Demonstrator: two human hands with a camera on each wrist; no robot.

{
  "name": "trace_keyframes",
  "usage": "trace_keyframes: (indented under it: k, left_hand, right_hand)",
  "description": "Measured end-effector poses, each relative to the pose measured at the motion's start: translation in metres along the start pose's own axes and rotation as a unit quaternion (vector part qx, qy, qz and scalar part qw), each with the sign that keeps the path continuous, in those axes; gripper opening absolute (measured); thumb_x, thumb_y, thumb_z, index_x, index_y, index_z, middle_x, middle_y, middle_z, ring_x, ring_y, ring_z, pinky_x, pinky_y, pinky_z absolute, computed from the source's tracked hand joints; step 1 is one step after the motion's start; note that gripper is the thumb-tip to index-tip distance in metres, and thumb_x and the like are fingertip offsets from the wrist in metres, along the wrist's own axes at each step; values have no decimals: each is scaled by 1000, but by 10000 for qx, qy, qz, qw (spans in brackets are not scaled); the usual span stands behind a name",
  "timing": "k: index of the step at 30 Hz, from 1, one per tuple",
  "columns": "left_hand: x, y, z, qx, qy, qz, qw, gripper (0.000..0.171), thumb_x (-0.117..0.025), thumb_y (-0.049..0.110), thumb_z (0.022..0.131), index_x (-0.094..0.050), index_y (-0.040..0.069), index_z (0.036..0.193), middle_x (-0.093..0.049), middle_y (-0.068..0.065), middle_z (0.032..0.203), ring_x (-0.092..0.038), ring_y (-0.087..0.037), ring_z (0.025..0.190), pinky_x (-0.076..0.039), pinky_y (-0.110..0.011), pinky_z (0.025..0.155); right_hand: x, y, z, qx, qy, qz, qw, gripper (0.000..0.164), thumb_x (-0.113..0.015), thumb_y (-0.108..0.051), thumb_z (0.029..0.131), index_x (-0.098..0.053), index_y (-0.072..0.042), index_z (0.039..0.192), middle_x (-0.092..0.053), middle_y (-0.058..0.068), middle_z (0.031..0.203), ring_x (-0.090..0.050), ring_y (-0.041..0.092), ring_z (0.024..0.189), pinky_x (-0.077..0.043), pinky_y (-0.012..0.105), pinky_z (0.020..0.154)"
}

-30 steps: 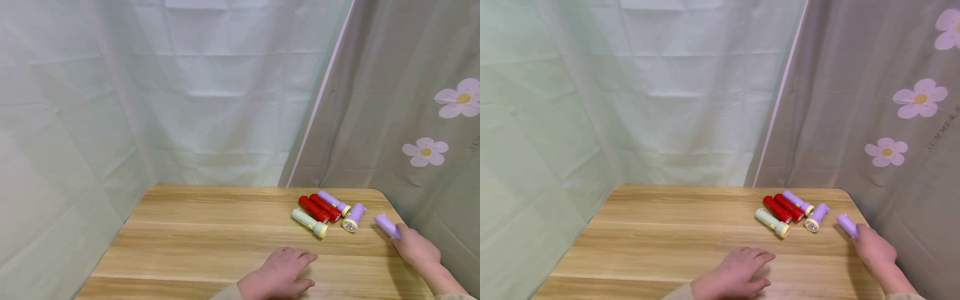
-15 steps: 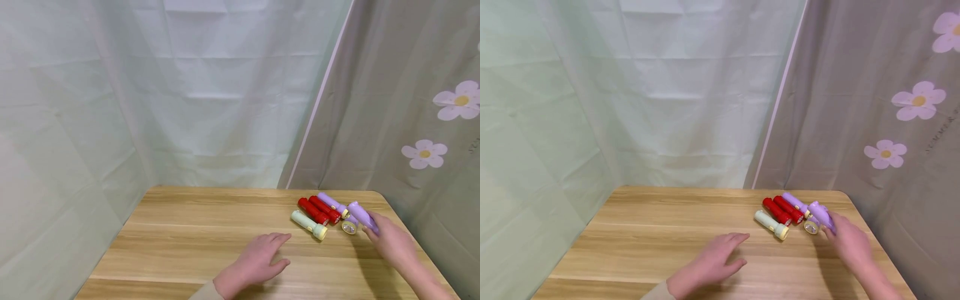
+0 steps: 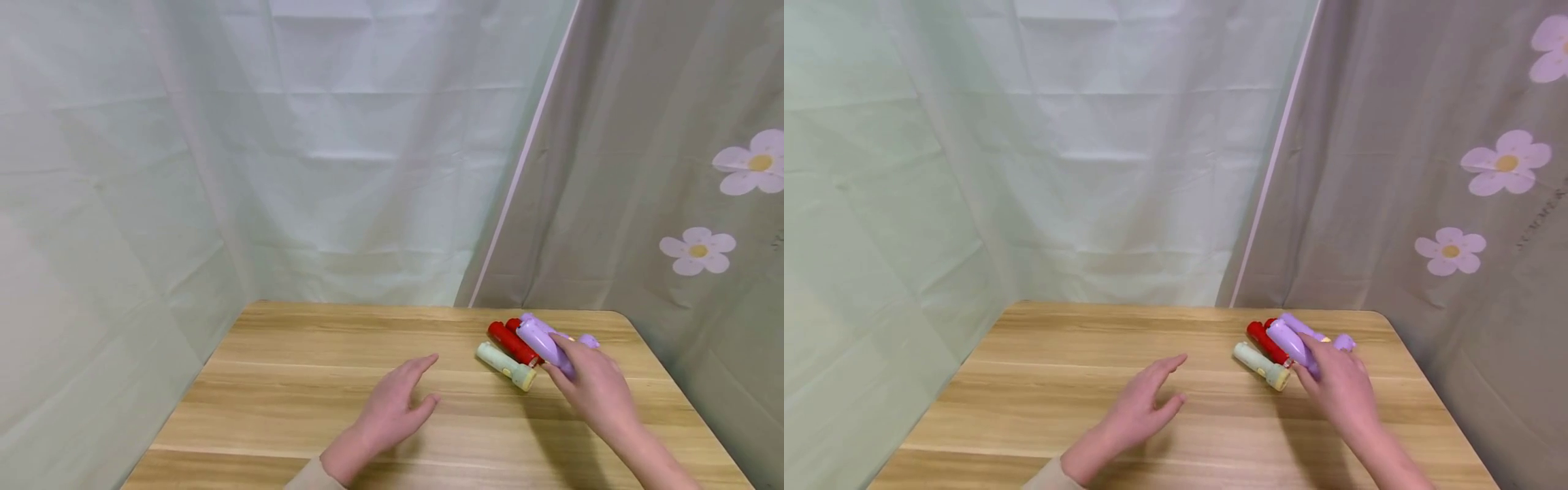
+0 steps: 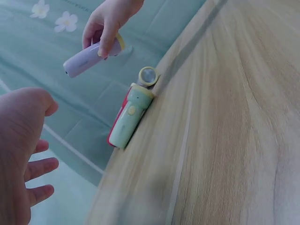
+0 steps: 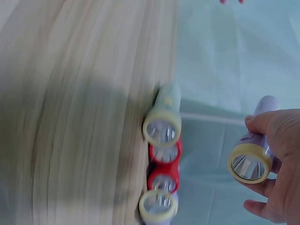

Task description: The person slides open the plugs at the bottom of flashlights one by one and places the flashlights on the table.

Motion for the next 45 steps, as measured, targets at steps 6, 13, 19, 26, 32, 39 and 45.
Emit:
trace_keyframes:
  k: [6,13,19,26,32,39,45]
  left_hand:
    - [9,-7,0,375,259,-518,9976,63,-67,33,99,-43,16,155,-55,1,146,-58,-19,125,-50,-46,101]
    - [12,-9,3,598,559,-1154,9899,60,-65,35,101,-42,25,155,-56,8,144,-57,-12,125,-52,-47,98]
    - [7,-4,11,865,693,-2302,9668,56,-65,40,101,-45,29,152,-58,8,139,-60,-13,121,-49,-44,102]
    - [-3,7,24,1048,969,-3289,9335,55,-68,35,100,-43,26,148,-60,5,135,-63,-21,117,-49,-47,103]
    - [-9,7,30,1298,1221,-3813,9071,58,-70,32,99,-37,25,146,-63,3,132,-65,-17,111,-49,-46,102]
    - [-11,8,34,1386,1632,-4419,8711,55,-70,22,99,-36,15,141,-67,-7,124,-67,-25,105,-53,-33,91]
    - [-13,6,34,1536,1883,-4614,8533,55,-72,18,98,-36,12,140,-69,-6,117,-67,-24,101,-54,-29,85]
  right_hand:
    - [-6,-32,3,361,216,134,9990,51,-86,-19,81,-68,-8,127,-74,11,107,-69,31,92,-45,60,83]
    - [-13,-58,3,644,458,307,9964,55,-89,-17,77,-68,-12,128,-73,5,109,-68,27,101,-44,55,91]
    - [-22,-73,1,814,572,480,9939,57,-89,-17,76,-68,-12,129,-73,3,107,-67,25,101,-43,51,98]
    - [-31,-91,0,964,687,526,9916,60,-90,-20,76,-68,-15,131,-73,1,106,-67,21,97,-43,52,101]
    - [-37,-103,2,1054,772,466,9903,58,-88,-23,78,-67,-14,132,-73,4,103,-68,21,95,-43,54,102]
    - [-40,-113,4,1268,1029,468,9855,52,-82,-25,80,-69,-12,129,-74,6,104,-68,25,96,-43,54,101]
    - [-44,-120,5,1305,1088,386,9847,52,-82,-25,80,-69,-12,128,-73,5,104,-67,25,94,-44,54,98]
Point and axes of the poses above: each hand's wrist, its own z-axis towards the middle knuckle, its own x-axis out of the back of the hand, y = z × x, the point moved 10 cm from there along z, towards the middle knuckle
